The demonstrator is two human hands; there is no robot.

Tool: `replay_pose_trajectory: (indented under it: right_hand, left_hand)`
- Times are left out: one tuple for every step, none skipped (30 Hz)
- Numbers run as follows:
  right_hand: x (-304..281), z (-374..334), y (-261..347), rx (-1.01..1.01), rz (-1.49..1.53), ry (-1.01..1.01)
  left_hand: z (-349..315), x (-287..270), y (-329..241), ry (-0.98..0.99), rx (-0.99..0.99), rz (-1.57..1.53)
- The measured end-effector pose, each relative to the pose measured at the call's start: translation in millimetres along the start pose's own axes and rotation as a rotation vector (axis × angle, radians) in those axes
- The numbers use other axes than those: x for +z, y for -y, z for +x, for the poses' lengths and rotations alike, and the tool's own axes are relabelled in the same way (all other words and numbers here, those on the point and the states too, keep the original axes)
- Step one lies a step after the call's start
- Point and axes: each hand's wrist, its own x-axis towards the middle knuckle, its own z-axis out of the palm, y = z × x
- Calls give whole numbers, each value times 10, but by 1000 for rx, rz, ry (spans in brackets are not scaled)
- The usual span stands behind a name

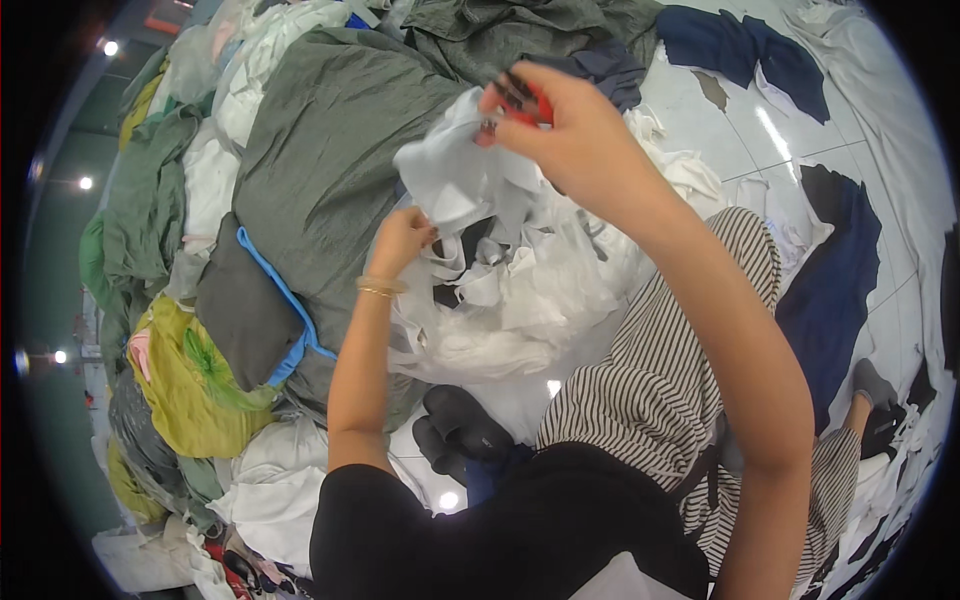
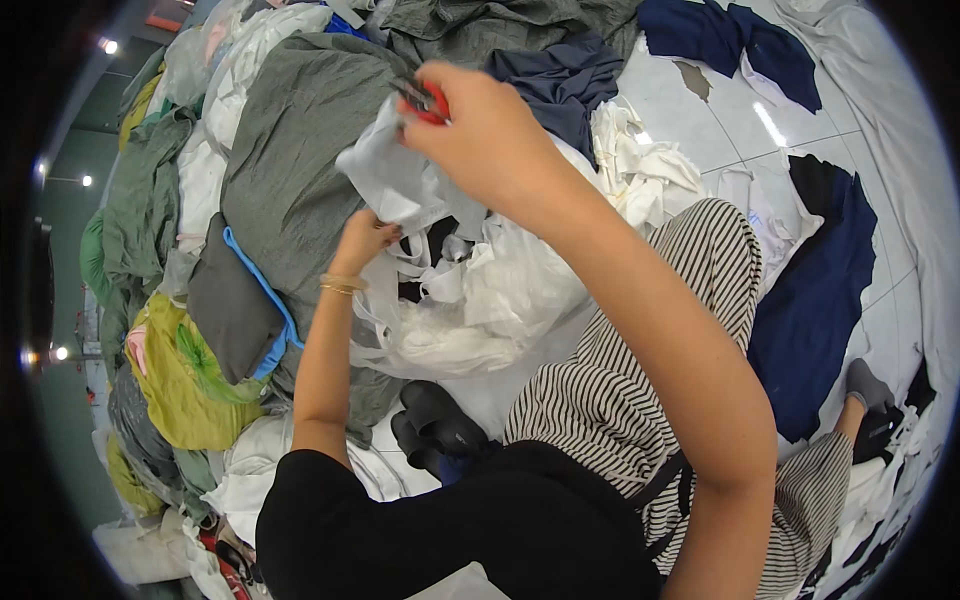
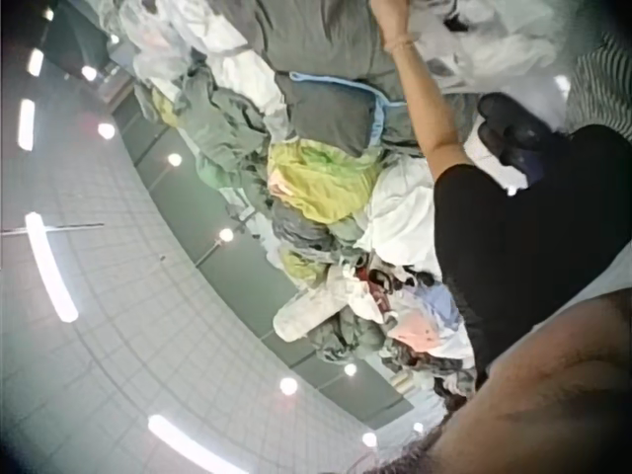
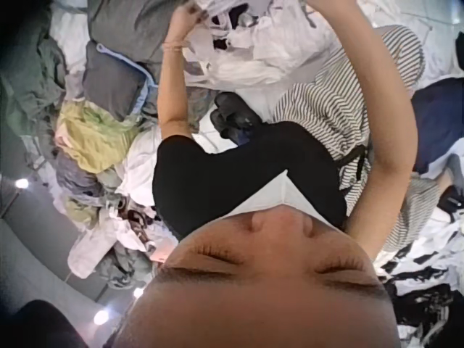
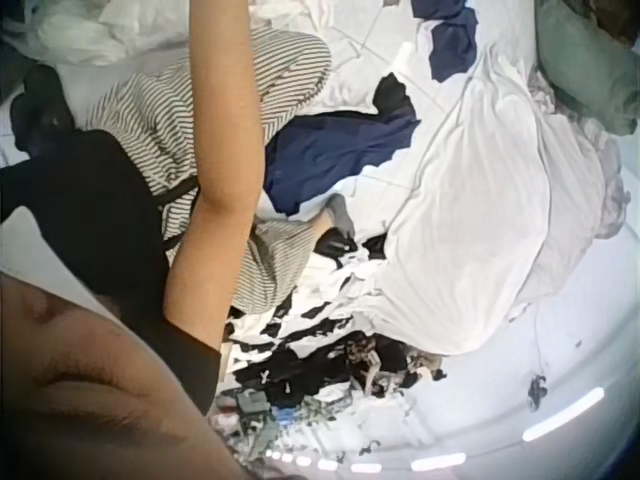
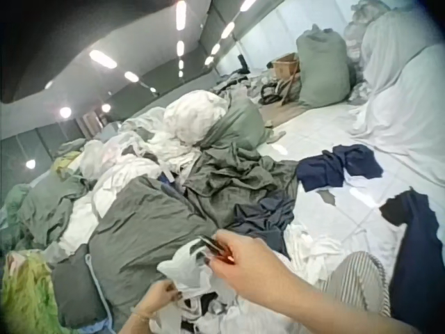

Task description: The person sits on the floor and folds several pieces of clothing, including dark and white garments. They smooth the fabric, fold the items, and tie drawstrings to secure them. The person also uses a small white tag and a red tool to mark or cut parts of the garments.

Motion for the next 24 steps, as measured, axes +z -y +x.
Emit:
replay_pose_trajectory:
  right_hand:
    - [25,-30,-89,-33,-136,25]
    - [41,-63,-192,-64,-274,52]
    - [21,-126,-285,-30,-275,49]
    - [-14,-196,-362,13,-311,56]
    - [-56,-274,-422,56,-348,63]
    - [-110,-358,-468,101,-388,66]
    - [-162,-431,-507,131,-398,72]
    - [-212,-509,-533,160,-405,79]
    - [-267,-590,-548,189,-413,87]
    - [-329,-682,-547,216,-409,78]
    - [-397,-790,-521,243,-408,67]
    - [-483,-888,-516,268,-401,58]
    - [-603,-991,-527,287,-440,47]
    - [-765,-1114,-548,309,-480,27]
    - [-943,-1253,-613,293,-442,-41]
    - [-1121,-1409,-685,277,-398,-108]
    - [-1277,-1545,-746,268,-306,-162]
    - [-1402,-1663,-758,318,-271,-204]
    - [-1548,-1793,-779,369,-240,-256]
    - [-1682,-1912,-729,481,-270,-297]
    - [-1786,-2048,-666,511,-201,-357]
    - [-1865,-2188,-650,539,-126,-413]
    - [-1974,-2338,-685,508,-131,-438]
    - [-2024,-2459,-672,529,-142,-468]
  left_hand:
    - [-17,-155,146,0,-9,-86]
    - [-47,-230,244,2,-19,-176]
    - [-75,-209,215,22,-18,-167]
    - [-98,-117,170,22,63,-74]
    - [-130,27,88,23,145,18]
    - [-158,197,-3,26,231,108]
    - [-203,415,-108,-63,259,308]
    - [-282,634,-219,-155,282,508]
    - [-318,748,-272,-249,304,708]
    - [-278,779,-219,-257,267,734]
    - [-210,799,-113,-266,232,758]
    - [-153,760,-56,-275,193,786]
    - [-109,668,26,-203,81,668]
    - [-55,526,-1,-95,52,487]
    - [-8,329,-88,9,24,309]
    - [34,143,-112,114,-8,135]
    - [55,-8,81,114,-33,6]
    - [61,-148,286,112,-60,-125]
    - [42,-302,295,107,-42,-208]
    - [-51,-405,179,115,-64,-347]
    - [-119,-491,24,103,-60,-386]
    - [-187,-578,-88,86,-59,-422]
    - [-230,-674,-173,97,-65,-402]
    - [-265,-752,-199,108,-75,-384]
